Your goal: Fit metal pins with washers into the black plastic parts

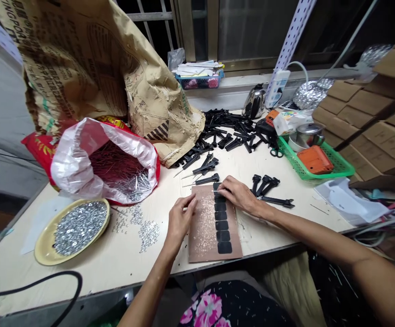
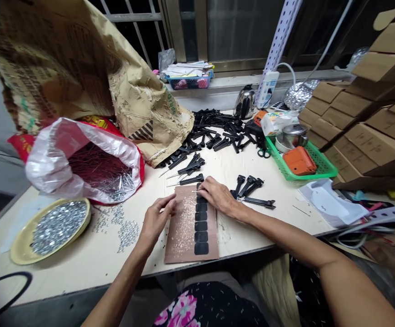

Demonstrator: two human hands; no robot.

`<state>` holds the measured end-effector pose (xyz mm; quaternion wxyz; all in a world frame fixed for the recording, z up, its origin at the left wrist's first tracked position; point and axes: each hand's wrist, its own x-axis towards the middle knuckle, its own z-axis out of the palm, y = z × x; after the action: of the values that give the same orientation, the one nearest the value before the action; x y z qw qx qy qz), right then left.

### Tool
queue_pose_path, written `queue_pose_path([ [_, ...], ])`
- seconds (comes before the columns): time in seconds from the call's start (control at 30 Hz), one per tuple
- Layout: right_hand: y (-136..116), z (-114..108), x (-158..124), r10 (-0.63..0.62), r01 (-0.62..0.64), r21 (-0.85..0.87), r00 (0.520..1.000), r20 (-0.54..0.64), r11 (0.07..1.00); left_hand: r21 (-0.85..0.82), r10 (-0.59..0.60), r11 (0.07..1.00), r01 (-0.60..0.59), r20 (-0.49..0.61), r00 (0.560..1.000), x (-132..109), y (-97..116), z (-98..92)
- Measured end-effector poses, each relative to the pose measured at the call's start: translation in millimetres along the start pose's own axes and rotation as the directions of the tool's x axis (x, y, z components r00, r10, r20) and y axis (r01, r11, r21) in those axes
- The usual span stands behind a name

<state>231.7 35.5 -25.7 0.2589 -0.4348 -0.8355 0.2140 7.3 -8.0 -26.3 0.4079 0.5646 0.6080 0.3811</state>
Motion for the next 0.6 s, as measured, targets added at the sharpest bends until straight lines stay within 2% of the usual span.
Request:
queue_pose_path([
  [0.07, 16, -4, -1, -0.005, 0.005, -0.005, 1.0, -0.002, 1.0, 0.22, 0.165, 0.963, -0.158, -0.014, 0.986, -3, -5, 6.5],
  [0.17, 32, -6, 1, -0.011, 0.014, -0.078, 0.999, 0.04, 0.997, 0.432, 0.323, 0.846, -0.314, 0.054, 0.945, -8, -17, 21.1],
  [0.27, 42, -7, 10, 0.023, -0.012, -0.195, 0.998, 0.053, 0.981, 0.533, 0.391, 0.749, -0.393, 0.123, 0.912, -11, -30, 36.3],
  [0.37, 48, -4, 11, 0.016, -0.009, -0.282, 1.0, 0.021, 0.959, 0.593, 0.429, 0.685, -0.423, 0.14, 0.892, -10, -40, 45.0],
  [0.47, 45, 6, -10, -0.136, 0.156, -0.305, 0.987, 0.084, 0.94, 0.618, 0.451, 0.657, -0.431, 0.136, 0.882, -8, -46, 47.9],
  [0.53, 40, 12, -29, -0.262, 0.3, -0.278, 0.951, 0.166, 0.913, 0.621, 0.452, 0.653, -0.433, 0.14, 0.881, -7, -48, 48.7],
  [0.6, 36, 14, -41, -0.317, 0.363, -0.253, 0.926, 0.205, 0.897, 0.625, 0.449, 0.651, -0.43, 0.139, 0.883, -6, -50, 49.5],
])
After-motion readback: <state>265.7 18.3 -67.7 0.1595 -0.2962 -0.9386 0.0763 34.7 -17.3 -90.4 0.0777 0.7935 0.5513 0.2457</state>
